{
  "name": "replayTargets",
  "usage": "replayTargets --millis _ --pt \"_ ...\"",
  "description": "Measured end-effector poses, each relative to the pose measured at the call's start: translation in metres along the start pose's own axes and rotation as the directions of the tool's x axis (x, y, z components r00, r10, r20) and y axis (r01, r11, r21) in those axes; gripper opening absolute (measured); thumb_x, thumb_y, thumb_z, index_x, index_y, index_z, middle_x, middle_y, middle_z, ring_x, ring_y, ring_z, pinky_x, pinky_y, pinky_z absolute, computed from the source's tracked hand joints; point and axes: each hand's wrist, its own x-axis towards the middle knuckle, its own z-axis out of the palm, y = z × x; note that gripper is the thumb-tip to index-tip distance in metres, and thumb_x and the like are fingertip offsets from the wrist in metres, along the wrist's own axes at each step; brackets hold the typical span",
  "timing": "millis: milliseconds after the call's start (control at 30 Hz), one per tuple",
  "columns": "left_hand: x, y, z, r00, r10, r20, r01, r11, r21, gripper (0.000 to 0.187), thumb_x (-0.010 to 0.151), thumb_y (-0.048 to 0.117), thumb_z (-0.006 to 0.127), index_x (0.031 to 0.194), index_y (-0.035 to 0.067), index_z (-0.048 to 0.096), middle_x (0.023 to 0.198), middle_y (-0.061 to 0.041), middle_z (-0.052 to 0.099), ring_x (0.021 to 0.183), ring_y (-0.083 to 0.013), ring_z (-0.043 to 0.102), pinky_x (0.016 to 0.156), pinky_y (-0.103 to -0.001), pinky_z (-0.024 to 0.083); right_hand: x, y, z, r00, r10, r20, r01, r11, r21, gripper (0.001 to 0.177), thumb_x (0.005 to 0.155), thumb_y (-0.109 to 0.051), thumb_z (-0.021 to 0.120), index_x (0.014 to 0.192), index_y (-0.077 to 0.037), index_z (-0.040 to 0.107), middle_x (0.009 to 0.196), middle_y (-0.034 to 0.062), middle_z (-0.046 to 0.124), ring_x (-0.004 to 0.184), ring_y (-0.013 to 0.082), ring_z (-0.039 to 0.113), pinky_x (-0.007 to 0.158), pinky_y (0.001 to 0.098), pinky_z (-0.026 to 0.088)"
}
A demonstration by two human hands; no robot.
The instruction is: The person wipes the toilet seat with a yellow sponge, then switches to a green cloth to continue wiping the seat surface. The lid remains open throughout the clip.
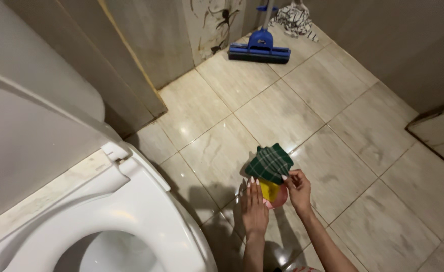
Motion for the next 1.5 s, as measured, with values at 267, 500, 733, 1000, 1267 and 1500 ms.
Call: replayTargets --millis 267,500,733,1000,1267,1500 --pt "-0.001 0.009 -0.044 0.998 0.063 -0.017 -0.063 0.998 -0.004 0.082 0.101 0.04 0.054 0.163 0.006 0.013 0.171 -0.01 0.008 0.153 -0.027 0.017 0.122 -0.051 0.016 -0.018 -0.037 -0.001 0.999 0.05 0.012 -0.049 0.996 -0.069 0.008 0.094 0.001 0.068 0.1 0.0 0.062 0.086 0.0018 0.066 0.082 0.0086 0.063 0.073 0.0253 0.052" --pt "-0.005 0.018 -0.088 0.987 0.124 -0.105 -0.135 0.985 -0.106 0.085 0.098 0.038 0.058 0.162 0.005 0.014 0.17 -0.013 0.014 0.152 -0.0294 0.024 0.12 -0.051 0.018 -0.029 -0.08 -0.001 0.999 -0.004 0.047 0.007 0.998 -0.067 0.009 0.094 0.004 0.066 0.102 0.001 0.064 0.086 0.0023 0.068 0.083 0.0098 0.065 0.075 0.0255 0.053" --pt "-0.018 0.009 -0.154 0.974 0.128 -0.187 -0.143 0.987 -0.068 0.088 0.091 0.026 0.065 0.163 0.005 0.019 0.17 -0.012 0.02 0.152 -0.0288 0.028 0.121 -0.05 0.02 -0.041 -0.129 0.011 0.989 -0.126 0.081 0.129 0.991 -0.023 0.016 0.091 0.004 0.067 0.107 0.001 0.064 0.092 0.0031 0.067 0.089 0.0091 0.065 0.079 0.0249 0.054" --pt "-0.056 -0.019 -0.262 0.991 0.086 -0.102 -0.101 0.984 -0.148 0.097 0.085 0.021 0.072 0.162 0.007 0.015 0.169 -0.012 0.017 0.153 -0.0323 0.024 0.121 -0.053 0.022 -0.07 -0.224 0.035 0.953 -0.272 0.134 0.271 0.962 0.024 0.016 0.09 0.002 0.072 0.104 0.001 0.065 0.094 0.0038 0.068 0.095 0.0115 0.066 0.084 0.0265 0.053" --pt "-0.112 -0.061 -0.334 0.917 0.069 -0.393 -0.08 0.997 -0.011 0.078 0.093 0.008 0.059 0.162 0.006 0.023 0.169 -0.014 0.025 0.15 -0.0314 0.031 0.114 -0.055 0.029 -0.116 -0.296 0.078 0.947 -0.235 0.218 0.179 0.952 0.248 0.015 0.093 0.002 0.069 0.106 -0.001 0.062 0.094 0.0023 0.066 0.09 0.0105 0.064 0.076 0.0277 0.056" --pt "-0.157 -0.106 -0.358 0.893 -0.013 -0.45 -0.02 0.998 -0.068 0.075 0.087 0.0 0.052 0.159 0.005 0.03 0.161 -0.012 0.039 0.145 -0.0287 0.041 0.117 -0.055 0.029 -0.166 -0.333 0.127 0.936 -0.122 0.331 -0.017 0.921 0.389 0.016 0.095 -0.001 0.065 0.11 -0.005 0.059 0.102 0.0018 0.068 0.091 0.0096 0.066 0.078 0.03 0.058"
